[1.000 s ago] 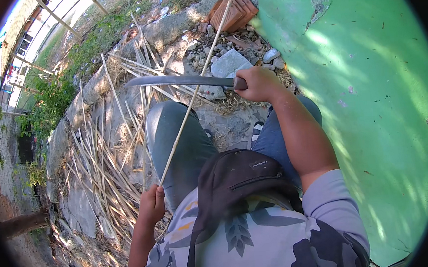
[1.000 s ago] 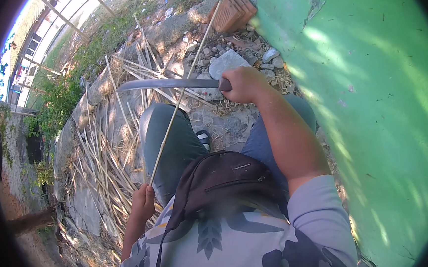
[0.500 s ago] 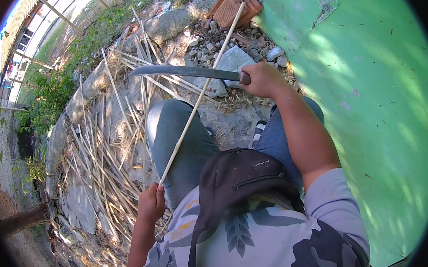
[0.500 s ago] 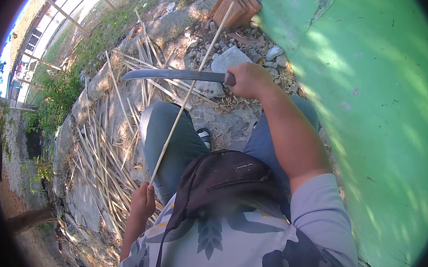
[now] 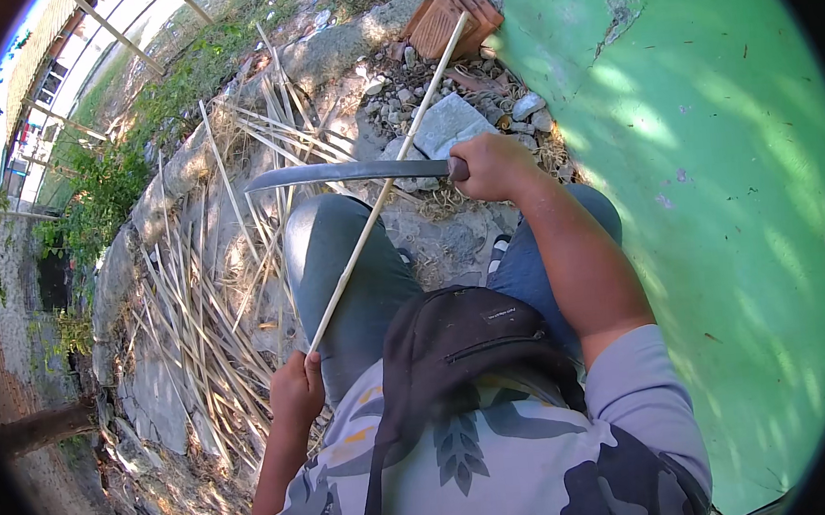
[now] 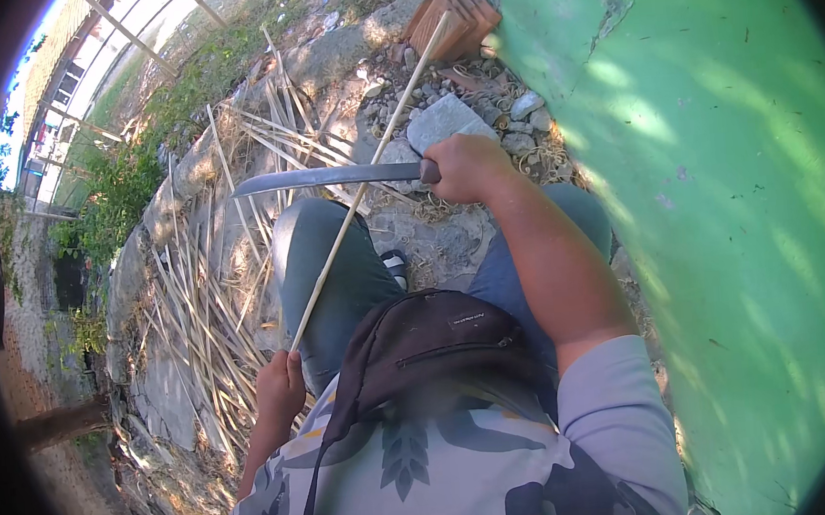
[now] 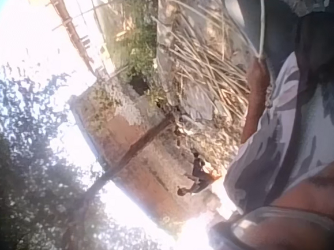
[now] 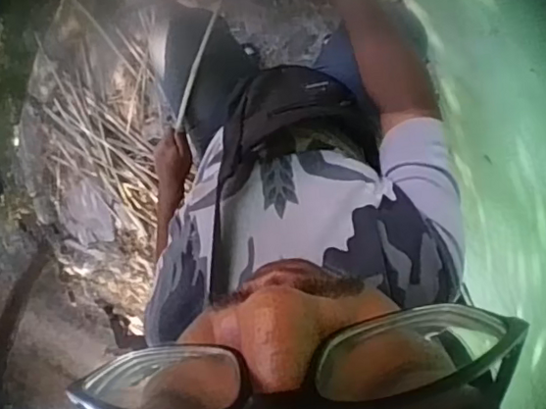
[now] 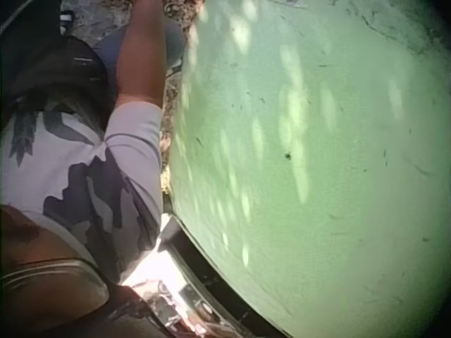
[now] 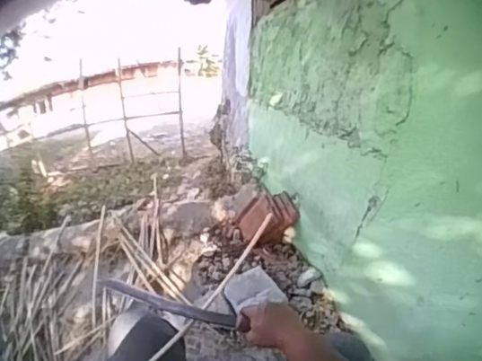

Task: The person holds a bamboo strip and repeatedly scrapes along its surface using a machete.

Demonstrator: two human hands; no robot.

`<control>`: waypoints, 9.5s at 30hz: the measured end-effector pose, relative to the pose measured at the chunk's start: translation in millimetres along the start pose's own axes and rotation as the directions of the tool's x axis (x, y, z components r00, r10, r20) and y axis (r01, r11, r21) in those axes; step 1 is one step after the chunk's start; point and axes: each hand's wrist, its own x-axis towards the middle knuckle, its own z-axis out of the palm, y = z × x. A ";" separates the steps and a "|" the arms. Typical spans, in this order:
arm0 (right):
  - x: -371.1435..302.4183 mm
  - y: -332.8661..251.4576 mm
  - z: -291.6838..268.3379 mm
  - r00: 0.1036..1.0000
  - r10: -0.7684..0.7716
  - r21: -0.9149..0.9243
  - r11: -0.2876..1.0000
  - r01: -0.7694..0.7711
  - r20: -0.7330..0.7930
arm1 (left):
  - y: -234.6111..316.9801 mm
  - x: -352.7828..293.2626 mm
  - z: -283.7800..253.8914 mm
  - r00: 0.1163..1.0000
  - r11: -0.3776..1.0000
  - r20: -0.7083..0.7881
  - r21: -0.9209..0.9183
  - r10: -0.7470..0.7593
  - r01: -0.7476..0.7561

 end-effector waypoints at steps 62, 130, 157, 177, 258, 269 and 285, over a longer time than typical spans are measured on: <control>-6.6 5.7 8.2 0.994 -0.103 0.032 0.994 0.104 -0.029 | -6.1 -1.3 0.4 0.996 0.997 0.053 -0.028 0.069 -0.068; 18.9 59.8 -14.0 0.967 0.254 0.455 0.858 -0.239 0.029 | -8.4 17.7 8.3 0.985 0.984 -0.014 -0.046 0.170 -0.170; 6.3 47.8 -18.1 0.953 0.239 0.376 0.914 -0.154 -0.189 | -12.9 17.2 4.9 0.988 0.987 0.024 -0.050 0.152 -0.151; 0.8 11.3 -17.7 0.998 -0.016 -0.047 0.999 0.013 -0.066 | -37.2 -30.3 2.6 0.996 0.982 0.074 -0.174 -0.057 0.069; 1.2 19.6 -7.1 0.964 0.065 0.040 0.998 -0.056 -0.257 | 10.9 2.3 4.9 0.993 0.975 0.076 -0.209 0.086 -0.069; 11.8 36.6 2.3 0.983 0.179 0.110 0.978 -0.174 -0.034 | 8.3 5.7 0.9 0.990 0.982 0.058 -0.145 0.128 -0.119; 9.7 58.2 2.3 0.976 0.151 0.162 0.979 -0.125 -0.158 | 2.8 14.4 4.7 0.986 0.973 0.063 -0.184 0.156 -0.142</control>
